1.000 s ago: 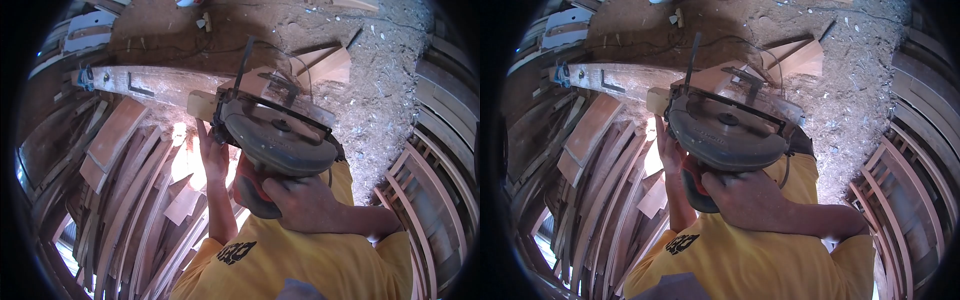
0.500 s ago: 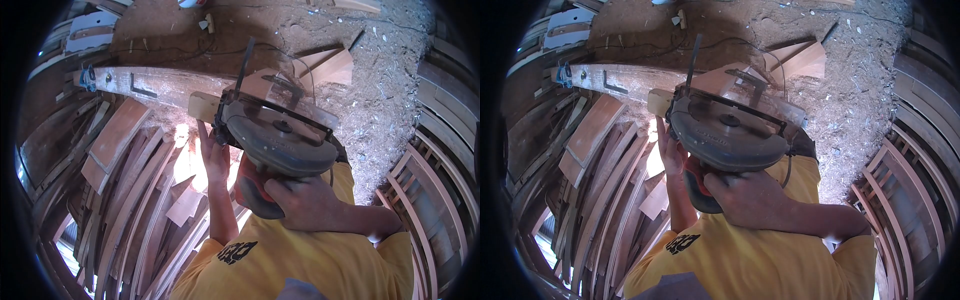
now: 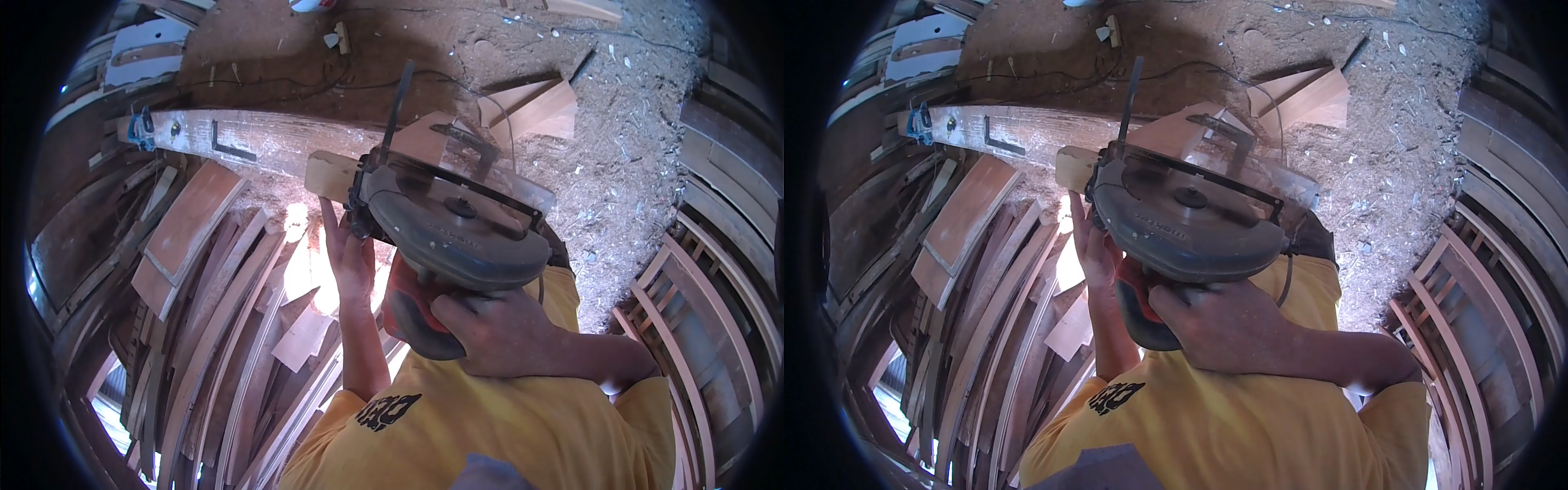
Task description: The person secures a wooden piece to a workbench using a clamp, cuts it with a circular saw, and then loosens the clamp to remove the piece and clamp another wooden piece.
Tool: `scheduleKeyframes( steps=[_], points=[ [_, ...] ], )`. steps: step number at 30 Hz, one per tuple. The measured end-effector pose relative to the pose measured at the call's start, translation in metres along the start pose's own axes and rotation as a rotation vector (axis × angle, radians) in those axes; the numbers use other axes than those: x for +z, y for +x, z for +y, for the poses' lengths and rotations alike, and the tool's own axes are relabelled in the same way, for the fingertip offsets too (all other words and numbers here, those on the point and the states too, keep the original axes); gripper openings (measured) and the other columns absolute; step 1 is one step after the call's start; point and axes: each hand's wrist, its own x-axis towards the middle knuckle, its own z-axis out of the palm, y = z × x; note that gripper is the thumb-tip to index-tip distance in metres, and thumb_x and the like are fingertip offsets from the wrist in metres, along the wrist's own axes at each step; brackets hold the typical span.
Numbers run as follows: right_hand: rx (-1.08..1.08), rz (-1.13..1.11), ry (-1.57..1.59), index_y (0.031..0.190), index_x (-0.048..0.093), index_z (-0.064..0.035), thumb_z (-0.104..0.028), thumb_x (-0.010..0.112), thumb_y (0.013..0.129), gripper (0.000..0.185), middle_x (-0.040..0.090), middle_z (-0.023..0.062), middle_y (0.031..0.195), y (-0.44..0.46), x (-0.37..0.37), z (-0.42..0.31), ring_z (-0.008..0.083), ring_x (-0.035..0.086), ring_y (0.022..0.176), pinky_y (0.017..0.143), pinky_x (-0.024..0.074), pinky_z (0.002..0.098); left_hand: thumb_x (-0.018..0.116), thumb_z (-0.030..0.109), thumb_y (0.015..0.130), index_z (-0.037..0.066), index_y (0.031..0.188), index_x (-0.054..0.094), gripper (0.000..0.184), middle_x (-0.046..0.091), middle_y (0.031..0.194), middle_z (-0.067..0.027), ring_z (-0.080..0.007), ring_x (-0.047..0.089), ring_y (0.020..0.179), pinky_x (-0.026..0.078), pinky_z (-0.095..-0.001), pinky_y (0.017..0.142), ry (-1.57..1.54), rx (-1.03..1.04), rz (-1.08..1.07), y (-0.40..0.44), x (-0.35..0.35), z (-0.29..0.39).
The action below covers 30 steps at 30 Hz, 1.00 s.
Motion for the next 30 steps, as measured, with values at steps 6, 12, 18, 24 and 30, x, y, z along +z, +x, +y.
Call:
scheduleKeyframes(
  steps=[6,12,18,24,30],
  points=[
    [-0.051,0.09,-0.041,0.091,0.059,-0.0079,-0.014,0.078,0.07,0.029,0.066,0.0095,0.084,0.005,0.007,0.004,0.0295,0.069,0.077,0.069,0.0551,0.0414,0.048,-0.003,0.09,0.002,0.164,-0.004,0.09,0.048,0.146,-0.0306,-0.0313,0.051,0.137,0.036,-0.0427,0.119,0.01,-0.004,0.023,0.002,-0.004,0.002],
    [-0.051,0.094,-0.039,0.09,0.059,-0.0074,-0.013,0.078,0.07,0.028,0.066,0.0091,0.084,0.009,0.007,0.002,0.0293,0.069,0.077,0.069,0.0548,0.0417,0.048,-0.002,0.088,0.002,0.164,-0.004,0.092,0.048,0.146,-0.0308,-0.0317,0.051,0.137,0.037,-0.043,0.118,0.018,-0.005,0.009,0.004,-0.008,0.003],
    [-0.047,0.093,-0.015,0.091,0.059,-0.0072,-0.013,0.078,0.071,0.028,0.065,0.0091,0.082,0.013,0.009,0.0,0.0294,0.069,0.076,0.068,0.0545,0.042,0.048,0.0,0.086,0.001,0.164,-0.004,0.093,0.049,0.144,-0.0303,-0.0313,0.052,0.136,0.037,-0.0429,0.118,0.028,0.017,0.013,0.008,-0.002,0.009],
    [0.01,-0.064,0.03,0.102,0.061,-0.0009,-0.011,0.063,0.079,0.025,0.068,0.0169,0.091,0.015,0.003,-0.005,0.0324,0.068,0.085,0.079,0.0546,0.0432,0.046,-0.001,0.085,0.001,0.163,-0.005,0.094,0.051,0.142,-0.0299,-0.0309,0.054,0.134,0.039,-0.0415,0.117,0.013,0.014,0.013,0.01,-0.009,0.01],
    [-0.018,-0.021,0.01,0.101,0.061,-0.0003,-0.011,0.063,0.079,0.024,0.067,0.0165,0.085,0.021,0.004,-0.006,0.033,0.069,0.082,0.078,0.0548,0.0427,0.046,-0.001,0.086,0.0,0.163,-0.007,0.094,0.053,0.141,-0.0304,-0.0307,0.055,0.133,0.039,-0.0413,0.116,-0.022,0.046,-0.016,0.014,-0.011,0.01]
  ],
)
